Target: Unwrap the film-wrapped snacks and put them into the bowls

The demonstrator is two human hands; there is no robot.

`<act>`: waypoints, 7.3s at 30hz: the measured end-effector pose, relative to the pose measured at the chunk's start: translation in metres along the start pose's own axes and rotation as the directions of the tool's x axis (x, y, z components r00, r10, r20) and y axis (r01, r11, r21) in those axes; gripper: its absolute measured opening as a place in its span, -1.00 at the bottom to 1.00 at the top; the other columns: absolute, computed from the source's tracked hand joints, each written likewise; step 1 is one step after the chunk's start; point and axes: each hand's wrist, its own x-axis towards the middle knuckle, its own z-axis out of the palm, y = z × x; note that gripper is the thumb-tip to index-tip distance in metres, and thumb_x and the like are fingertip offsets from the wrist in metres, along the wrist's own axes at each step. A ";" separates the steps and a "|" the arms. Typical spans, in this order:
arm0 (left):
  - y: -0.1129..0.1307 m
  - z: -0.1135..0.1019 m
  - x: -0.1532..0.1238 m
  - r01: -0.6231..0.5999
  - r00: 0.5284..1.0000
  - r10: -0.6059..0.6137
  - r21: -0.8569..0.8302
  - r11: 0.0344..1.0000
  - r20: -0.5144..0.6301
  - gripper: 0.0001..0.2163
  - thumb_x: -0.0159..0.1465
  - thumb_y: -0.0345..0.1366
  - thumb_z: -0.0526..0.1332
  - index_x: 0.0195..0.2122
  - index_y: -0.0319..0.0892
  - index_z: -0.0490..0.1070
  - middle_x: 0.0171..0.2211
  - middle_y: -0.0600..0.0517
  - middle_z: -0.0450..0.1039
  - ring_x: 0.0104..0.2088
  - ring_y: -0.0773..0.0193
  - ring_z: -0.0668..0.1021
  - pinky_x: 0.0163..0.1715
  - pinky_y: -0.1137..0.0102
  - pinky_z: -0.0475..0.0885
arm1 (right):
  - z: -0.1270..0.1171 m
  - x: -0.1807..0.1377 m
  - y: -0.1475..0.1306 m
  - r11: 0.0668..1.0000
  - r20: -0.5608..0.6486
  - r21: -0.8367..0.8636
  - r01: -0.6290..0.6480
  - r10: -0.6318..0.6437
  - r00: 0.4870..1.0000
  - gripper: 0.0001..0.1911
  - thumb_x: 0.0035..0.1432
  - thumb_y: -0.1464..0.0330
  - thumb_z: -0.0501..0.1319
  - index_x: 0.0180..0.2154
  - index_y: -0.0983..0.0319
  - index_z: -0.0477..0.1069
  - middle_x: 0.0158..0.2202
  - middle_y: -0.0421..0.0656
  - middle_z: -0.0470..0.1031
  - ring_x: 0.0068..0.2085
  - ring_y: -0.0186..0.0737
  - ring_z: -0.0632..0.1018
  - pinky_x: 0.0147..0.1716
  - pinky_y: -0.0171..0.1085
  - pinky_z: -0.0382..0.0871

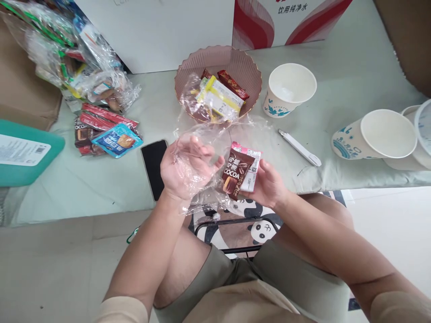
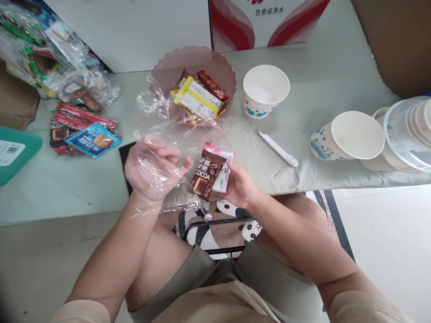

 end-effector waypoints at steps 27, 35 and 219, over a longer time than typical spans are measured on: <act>0.018 -0.001 0.022 0.155 0.970 -0.160 -0.040 0.987 -0.185 -0.76 0.26 -0.36 0.08 -0.57 -0.15 0.32 -0.67 0.05 0.44 -0.68 0.33 0.47 -0.44 0.36 0.56 | 0.049 0.031 -0.118 0.292 0.001 -0.835 0.467 -0.847 0.531 -0.51 -0.05 0.39 0.52 -0.10 0.11 0.39 -0.13 -0.21 0.61 -0.10 -0.18 0.63 0.07 -0.04 0.55; 0.017 0.001 0.016 0.190 0.974 -0.191 -0.024 0.981 -0.124 -0.77 0.24 -0.36 0.07 -0.58 -0.14 0.29 -0.67 0.05 0.44 -0.67 0.33 0.48 -0.38 0.38 0.58 | 0.096 0.100 -0.199 0.081 -0.012 -0.994 0.069 -0.726 0.687 -0.30 -0.23 0.24 0.63 -0.07 -0.07 0.36 0.03 -0.18 0.57 0.10 -0.06 0.49 0.24 0.07 0.39; 0.022 -0.027 0.010 0.011 0.922 -0.193 0.474 0.881 0.337 -0.53 0.04 -0.07 0.48 -0.74 -0.22 0.28 0.31 0.01 0.42 0.23 -0.29 0.54 -0.05 -0.08 0.65 | -0.005 -0.029 -0.078 0.922 -0.284 -0.360 0.143 -0.254 0.925 -0.34 -0.11 -0.21 0.40 -0.19 0.19 0.57 -0.06 0.09 0.68 -0.12 0.12 0.72 -0.33 -0.02 0.68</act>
